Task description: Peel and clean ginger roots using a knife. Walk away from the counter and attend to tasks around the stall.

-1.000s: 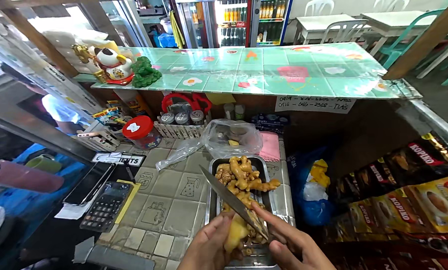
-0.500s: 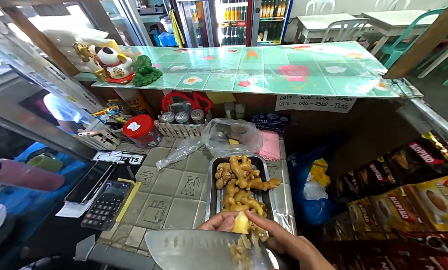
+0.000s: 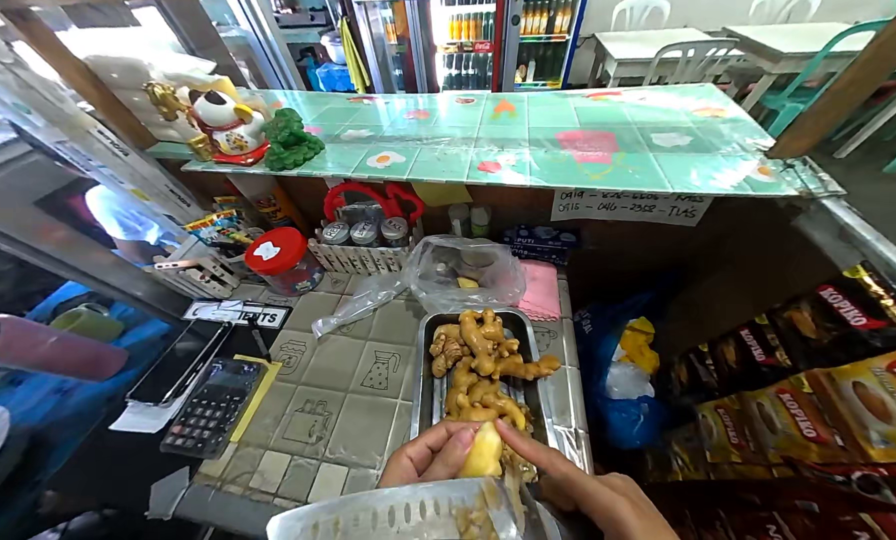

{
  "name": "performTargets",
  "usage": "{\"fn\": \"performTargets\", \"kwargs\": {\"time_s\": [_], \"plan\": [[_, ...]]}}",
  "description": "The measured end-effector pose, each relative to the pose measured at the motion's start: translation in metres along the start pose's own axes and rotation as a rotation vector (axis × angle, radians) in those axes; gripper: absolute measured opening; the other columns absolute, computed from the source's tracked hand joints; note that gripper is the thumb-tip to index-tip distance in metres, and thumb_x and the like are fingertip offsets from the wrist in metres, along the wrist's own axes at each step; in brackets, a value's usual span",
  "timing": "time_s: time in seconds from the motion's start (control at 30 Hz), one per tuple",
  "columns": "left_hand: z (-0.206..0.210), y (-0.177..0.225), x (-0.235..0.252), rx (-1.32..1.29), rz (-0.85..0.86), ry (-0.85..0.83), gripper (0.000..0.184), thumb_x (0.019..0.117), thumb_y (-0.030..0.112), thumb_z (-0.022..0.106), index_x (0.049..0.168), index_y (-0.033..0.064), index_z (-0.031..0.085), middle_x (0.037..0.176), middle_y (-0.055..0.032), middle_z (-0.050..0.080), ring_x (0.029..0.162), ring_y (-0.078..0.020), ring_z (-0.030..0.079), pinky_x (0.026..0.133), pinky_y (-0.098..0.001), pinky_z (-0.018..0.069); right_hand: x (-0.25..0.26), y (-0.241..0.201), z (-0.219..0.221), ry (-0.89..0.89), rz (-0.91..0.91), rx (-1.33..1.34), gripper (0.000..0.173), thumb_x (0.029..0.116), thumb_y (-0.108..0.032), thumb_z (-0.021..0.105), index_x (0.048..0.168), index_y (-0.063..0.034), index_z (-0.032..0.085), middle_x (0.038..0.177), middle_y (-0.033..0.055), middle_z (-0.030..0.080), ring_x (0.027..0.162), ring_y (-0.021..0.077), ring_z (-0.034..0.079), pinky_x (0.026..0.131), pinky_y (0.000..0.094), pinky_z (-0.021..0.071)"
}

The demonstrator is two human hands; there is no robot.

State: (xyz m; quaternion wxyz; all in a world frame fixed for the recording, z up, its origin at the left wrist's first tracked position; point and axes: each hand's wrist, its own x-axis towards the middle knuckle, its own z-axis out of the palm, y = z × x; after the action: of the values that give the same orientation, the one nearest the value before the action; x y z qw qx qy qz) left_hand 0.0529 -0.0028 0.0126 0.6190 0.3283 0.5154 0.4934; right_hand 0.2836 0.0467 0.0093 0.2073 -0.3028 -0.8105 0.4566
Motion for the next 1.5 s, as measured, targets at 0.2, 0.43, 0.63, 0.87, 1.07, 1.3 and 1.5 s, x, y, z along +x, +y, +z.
{"fn": "performTargets", "kwargs": {"time_s": [0.2,0.43,0.63,0.87,1.07,1.3,1.5], "plan": [[-0.003,-0.006,0.002,-0.086,-0.009,-0.022,0.027,0.1079,0.014,0.046,0.118,-0.0004,0.066,0.096,-0.0039,0.073,0.088,-0.0092,0.070,0.081,-0.0281,0.0589,0.001,-0.001,0.003,0.053,-0.014,-0.043,0.075,0.0932,-0.051,0.070,0.155,-0.0145,0.048,0.079,0.0085,0.070,0.059,0.0199,0.060,0.057,0.0445,0.0522],[-0.007,-0.013,0.004,-0.092,0.040,-0.023,0.027,0.1081,0.016,0.044,0.120,-0.0001,0.063,0.100,-0.0011,0.071,0.092,-0.0069,0.068,0.085,-0.0275,0.0573,0.004,0.004,0.005,0.032,-0.007,0.049,0.070,0.0950,-0.047,0.069,0.155,-0.0169,0.048,0.097,0.0094,0.075,0.070,0.0193,0.067,0.067,0.0452,0.0575],[-0.003,-0.015,-0.002,-0.193,0.049,0.023,0.028,0.1079,0.015,0.044,0.126,-0.0011,0.058,0.108,-0.0052,0.070,0.097,-0.0119,0.068,0.088,-0.0310,0.0579,0.007,0.010,0.013,0.082,-0.018,0.086,0.067,0.0958,-0.042,0.070,0.155,-0.0192,0.049,0.113,0.0078,0.075,0.076,0.0169,0.069,0.070,0.0436,0.0585],[0.002,-0.019,-0.013,-0.370,0.096,0.095,0.028,0.1034,0.002,0.043,0.129,-0.0055,0.053,0.113,-0.0129,0.070,0.102,-0.0213,0.070,0.090,-0.0389,0.0593,0.008,0.013,0.016,0.094,-0.037,0.128,0.061,0.0983,-0.039,0.067,0.154,-0.0208,0.050,0.134,0.0019,0.068,0.089,0.0131,0.071,0.078,0.0409,0.0592],[0.011,-0.002,-0.007,-0.184,-0.014,0.089,0.027,0.1091,0.012,0.038,0.118,0.0011,0.061,0.092,-0.0038,0.071,0.076,-0.0108,0.068,0.072,-0.0280,0.0591,0.013,0.020,0.016,0.128,0.112,0.318,0.055,0.1039,-0.036,0.058,0.155,-0.0185,0.048,0.130,-0.0004,0.069,0.084,0.0046,0.067,0.074,0.0280,0.0573],[-0.007,-0.022,0.011,-0.329,-0.184,0.107,0.040,0.1117,0.020,0.032,0.147,0.0046,0.045,0.121,-0.0165,0.068,0.099,-0.0255,0.071,0.086,-0.0384,0.0598,0.009,0.027,0.019,-0.016,0.225,0.754,0.051,0.1116,-0.026,0.038,0.162,-0.0185,0.033,0.075,0.0000,0.052,0.052,0.0087,0.042,0.044,0.0248,0.0370],[-0.006,-0.023,0.017,-0.444,-0.219,0.098,0.047,0.1133,0.030,0.025,0.143,0.0006,0.047,0.122,-0.0193,0.068,0.105,-0.0298,0.071,0.096,-0.0427,0.0578,0.006,0.028,0.024,-0.008,0.312,0.821,0.047,0.1120,-0.034,0.034,0.148,-0.0088,0.051,0.066,-0.0049,0.048,0.050,0.0055,0.040,0.045,0.0227,0.0356]]}}
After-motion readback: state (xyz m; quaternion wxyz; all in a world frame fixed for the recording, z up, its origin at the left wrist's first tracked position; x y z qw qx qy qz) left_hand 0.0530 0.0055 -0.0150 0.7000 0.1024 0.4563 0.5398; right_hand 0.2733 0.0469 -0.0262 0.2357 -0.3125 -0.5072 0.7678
